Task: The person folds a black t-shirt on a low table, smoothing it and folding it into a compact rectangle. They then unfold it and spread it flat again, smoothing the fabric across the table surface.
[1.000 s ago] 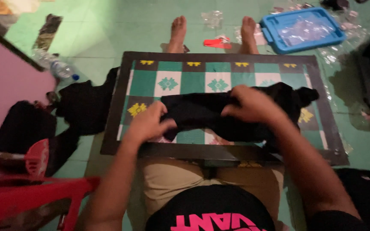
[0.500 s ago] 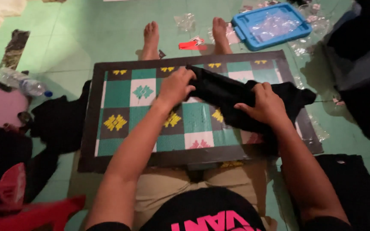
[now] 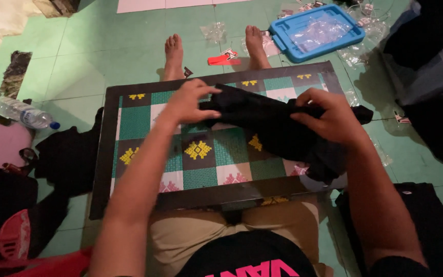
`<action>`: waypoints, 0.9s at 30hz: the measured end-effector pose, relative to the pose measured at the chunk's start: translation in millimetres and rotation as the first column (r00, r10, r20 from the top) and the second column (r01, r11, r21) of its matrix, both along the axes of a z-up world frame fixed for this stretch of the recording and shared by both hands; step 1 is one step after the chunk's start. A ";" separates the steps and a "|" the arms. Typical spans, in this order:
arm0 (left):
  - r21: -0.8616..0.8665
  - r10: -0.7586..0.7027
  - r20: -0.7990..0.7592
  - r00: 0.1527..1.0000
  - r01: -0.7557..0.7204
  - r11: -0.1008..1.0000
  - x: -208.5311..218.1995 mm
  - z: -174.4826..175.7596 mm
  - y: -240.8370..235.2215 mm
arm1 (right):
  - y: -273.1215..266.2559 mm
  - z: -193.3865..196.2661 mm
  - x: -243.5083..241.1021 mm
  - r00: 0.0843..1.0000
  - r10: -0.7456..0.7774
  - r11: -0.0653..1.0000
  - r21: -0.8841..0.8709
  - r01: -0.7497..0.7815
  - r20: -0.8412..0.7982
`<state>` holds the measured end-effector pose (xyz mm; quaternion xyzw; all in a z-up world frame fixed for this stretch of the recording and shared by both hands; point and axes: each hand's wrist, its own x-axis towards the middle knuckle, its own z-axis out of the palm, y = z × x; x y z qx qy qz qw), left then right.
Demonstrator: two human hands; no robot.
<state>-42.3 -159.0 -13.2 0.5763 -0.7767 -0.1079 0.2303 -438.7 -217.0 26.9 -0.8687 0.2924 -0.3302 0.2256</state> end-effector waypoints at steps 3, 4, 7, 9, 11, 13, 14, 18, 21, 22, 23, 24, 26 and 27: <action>0.057 -0.071 0.031 0.997 0.070 0.996 -39.8 -8.5 -1.9 | 21.4 36.3 21.7 0.965 0.263 0.964 0.054 -0.262 -0.006; 0.055 -0.071 0.030 0.997 0.070 0.996 -44.7 -19.3 -6.8 | 20.8 31.7 21.7 0.965 0.263 0.964 0.052 -0.262 -0.008; 0.071 -0.218 0.133 0.967 0.210 0.975 -56.5 -49.8 -15.7 | 15.3 13.4 17.2 0.964 0.261 0.956 0.146 -0.253 -0.044; -0.039 -0.167 0.094 0.982 0.171 0.984 -57.1 -60.6 -20.8 | 1.7 -0.1 10.2 0.982 0.160 0.987 0.033 -0.158 -0.096; -0.169 -0.141 0.052 0.989 0.148 0.975 -50.8 -64.4 -22.0 | -4.4 -6.4 1.5 0.985 0.139 0.990 -0.020 -0.141 -0.098; -0.283 -0.109 0.001 0.994 0.105 0.953 -45.5 -68.2 -13.2 | -1.4 -13.7 -5.1 0.986 0.129 0.989 -0.059 -0.136 -0.103; -0.300 -0.132 -0.043 0.990 0.113 0.947 -42.7 -65.8 -12.4 | -0.7 -14.3 -7.3 0.986 0.078 0.996 -0.023 -0.082 -0.150; -0.345 -0.205 -0.157 0.966 0.141 0.928 -28.8 -42.8 8.2 | 21.1 2.2 0.0 0.956 0.005 0.998 0.068 0.015 -0.294; -0.486 -0.232 -0.001 0.973 0.203 0.850 -6.8 -40.3 28.1 | 28.0 -8.6 1.3 0.953 -0.016 0.996 0.083 0.043 -0.303; -0.482 -0.228 -0.002 0.974 0.199 0.853 0.8 -44.8 33.9 | 31.2 -8.7 3.4 0.953 -0.011 0.995 0.087 0.039 -0.302; -0.508 -0.196 0.093 0.976 0.216 0.834 8.4 -49.4 39.9 | 34.5 -8.9 5.5 0.934 -0.014 0.997 0.070 0.042 -0.358; -0.530 -0.159 0.186 0.969 0.236 0.815 15.6 -54.6 47.3 | 39.1 -10.0 7.1 0.911 -0.017 0.998 0.054 0.043 -0.411; -0.568 -0.066 0.276 0.959 0.218 0.794 22.6 -56.5 62.5 | 44.9 -12.5 13.9 0.885 -0.008 0.999 0.023 0.022 -0.466; -0.609 0.030 0.358 0.933 0.209 0.765 26.0 -57.4 69.7 | 47.4 -13.2 17.2 0.854 -0.008 1.000 -0.013 0.001 -0.520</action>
